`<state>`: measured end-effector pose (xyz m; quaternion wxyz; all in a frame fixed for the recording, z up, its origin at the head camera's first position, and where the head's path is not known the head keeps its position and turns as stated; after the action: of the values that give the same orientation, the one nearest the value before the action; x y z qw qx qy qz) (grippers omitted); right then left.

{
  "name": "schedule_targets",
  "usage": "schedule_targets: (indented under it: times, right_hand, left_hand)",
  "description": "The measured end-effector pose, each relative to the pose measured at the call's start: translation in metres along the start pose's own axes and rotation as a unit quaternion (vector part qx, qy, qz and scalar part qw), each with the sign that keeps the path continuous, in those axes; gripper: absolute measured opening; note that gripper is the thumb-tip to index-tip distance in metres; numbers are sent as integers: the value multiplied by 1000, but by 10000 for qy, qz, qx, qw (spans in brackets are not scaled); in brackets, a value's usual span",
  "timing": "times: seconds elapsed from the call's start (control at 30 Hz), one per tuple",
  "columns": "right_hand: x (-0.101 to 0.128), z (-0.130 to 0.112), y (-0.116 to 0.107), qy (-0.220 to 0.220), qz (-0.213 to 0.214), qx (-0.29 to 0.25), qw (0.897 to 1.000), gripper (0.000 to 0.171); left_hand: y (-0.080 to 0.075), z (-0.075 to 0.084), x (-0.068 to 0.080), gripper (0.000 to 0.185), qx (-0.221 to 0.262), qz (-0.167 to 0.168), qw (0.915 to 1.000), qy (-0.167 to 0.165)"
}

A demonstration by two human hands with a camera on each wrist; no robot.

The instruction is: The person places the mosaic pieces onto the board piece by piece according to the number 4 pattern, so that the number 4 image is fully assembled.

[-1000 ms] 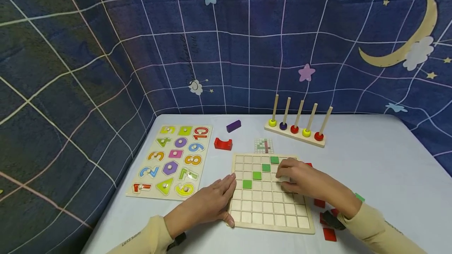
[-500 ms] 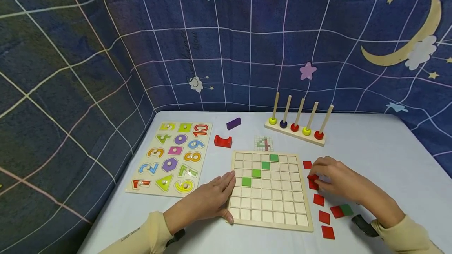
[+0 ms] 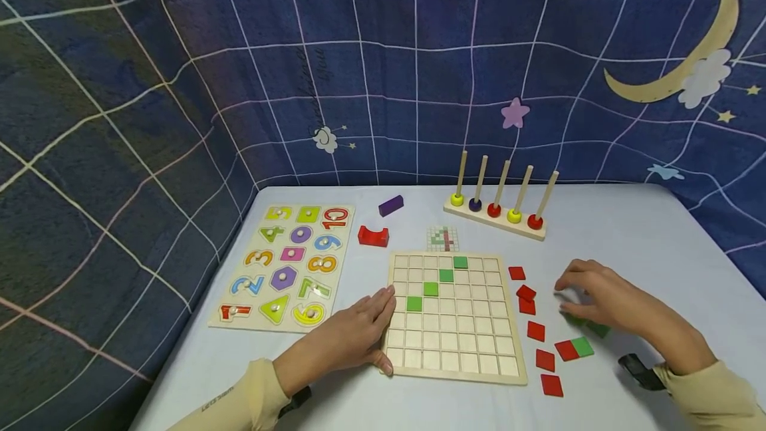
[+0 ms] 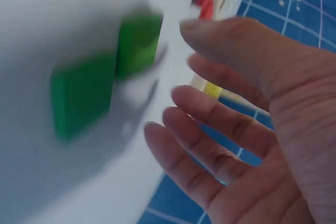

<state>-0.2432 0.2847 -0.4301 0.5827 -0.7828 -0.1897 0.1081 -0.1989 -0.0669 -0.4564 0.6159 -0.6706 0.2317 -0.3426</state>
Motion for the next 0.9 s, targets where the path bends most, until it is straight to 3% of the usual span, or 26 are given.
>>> schedule_targets:
  times: [0.2,0.5,0.7,0.9]
  right_hand:
    - [20,22,-8,-29,-157,141,9998,29]
    - [36,38,11,384,-984,-600,9926,30]
    - [33,35,13,475,-835,-379,9947,27]
    - [31,24,10,23,-517,-369,9980,28]
  left_hand:
    - [-1,1,1,113,-12,100,9999,64]
    - [-6,2,0,112,-83,246,9995,156]
    - [-5,2,1,112,-75,229,9996,140]
    - [-3,1,-1,112,-82,207,9997,112]
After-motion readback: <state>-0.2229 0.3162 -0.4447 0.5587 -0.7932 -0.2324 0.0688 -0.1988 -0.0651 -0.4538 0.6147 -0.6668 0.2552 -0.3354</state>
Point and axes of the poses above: each hand's wrist, its own x-axis away from the middle knuckle, its own y-axis out of the palm, z = x × y, the point moved 9 cm from there along -x, towards the middle knuckle, and after that the axes turned 1 degree about y, right-handed, at the moved point
